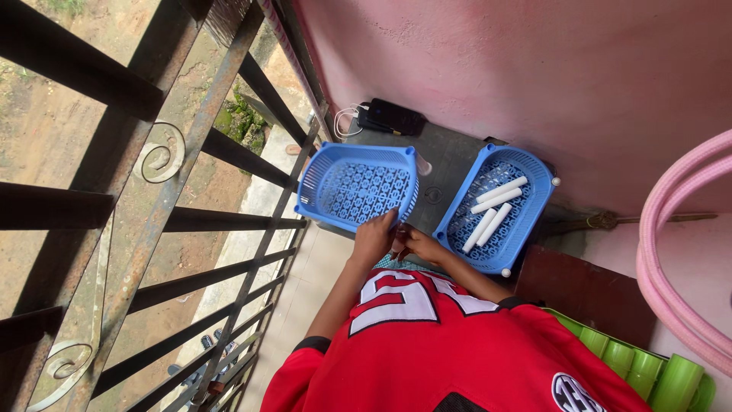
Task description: The person repeatedly picks white cylindrical plastic pieces and a blue plastic tray from a small table, inserts the cylinders into the tray slots, and places the tray back on the table. The person handles the items one at a time and resets them multiple times.
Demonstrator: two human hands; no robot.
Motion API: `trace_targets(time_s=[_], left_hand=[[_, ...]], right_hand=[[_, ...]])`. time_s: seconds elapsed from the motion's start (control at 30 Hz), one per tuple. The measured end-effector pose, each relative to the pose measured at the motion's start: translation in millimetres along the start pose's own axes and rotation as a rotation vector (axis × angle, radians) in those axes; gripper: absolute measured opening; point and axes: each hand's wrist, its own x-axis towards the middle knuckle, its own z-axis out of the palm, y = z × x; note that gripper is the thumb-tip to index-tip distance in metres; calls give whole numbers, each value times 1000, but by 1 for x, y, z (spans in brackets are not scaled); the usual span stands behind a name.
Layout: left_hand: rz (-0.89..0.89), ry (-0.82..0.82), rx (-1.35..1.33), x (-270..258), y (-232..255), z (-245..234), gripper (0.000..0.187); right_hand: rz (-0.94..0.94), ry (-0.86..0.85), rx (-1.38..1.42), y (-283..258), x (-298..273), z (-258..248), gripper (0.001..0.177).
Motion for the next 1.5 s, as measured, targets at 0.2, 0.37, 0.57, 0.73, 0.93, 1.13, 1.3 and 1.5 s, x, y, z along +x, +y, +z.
trace_targets(time_s=[0.2,0.37,0.57,0.73,0.93,1.13,1.3,1.5], left_hand=[[92,-58,108,-6,-17,49,44],[48,-223,107,-5,-18,85,31],[19,-435,160,-2,-20,118,36],[14,-550,181,3,-17,127,59],[-30,-577,159,4,-17,131,81],[-173,-569,71,-7,-32,130,75],[-213,-363,76,-25,-53,111,67],[-319,-102,244,-57,-63,74,37]], right_hand=[[-19,198,-146,5,-15,-47,35],[-63,471,-182,-16,-47,-85,34],[-119,732,-196,-33,-79,-125,29],[-134,1015,-241,-31,-106,-147,21],[132,1272,-590,-29,-118,-150,44],[311,1221,-843,-29,-96,-153,81],[426,1198,-846,-27,-81,-156,116],[604,1142,-773,-24,-68,-152,136]])
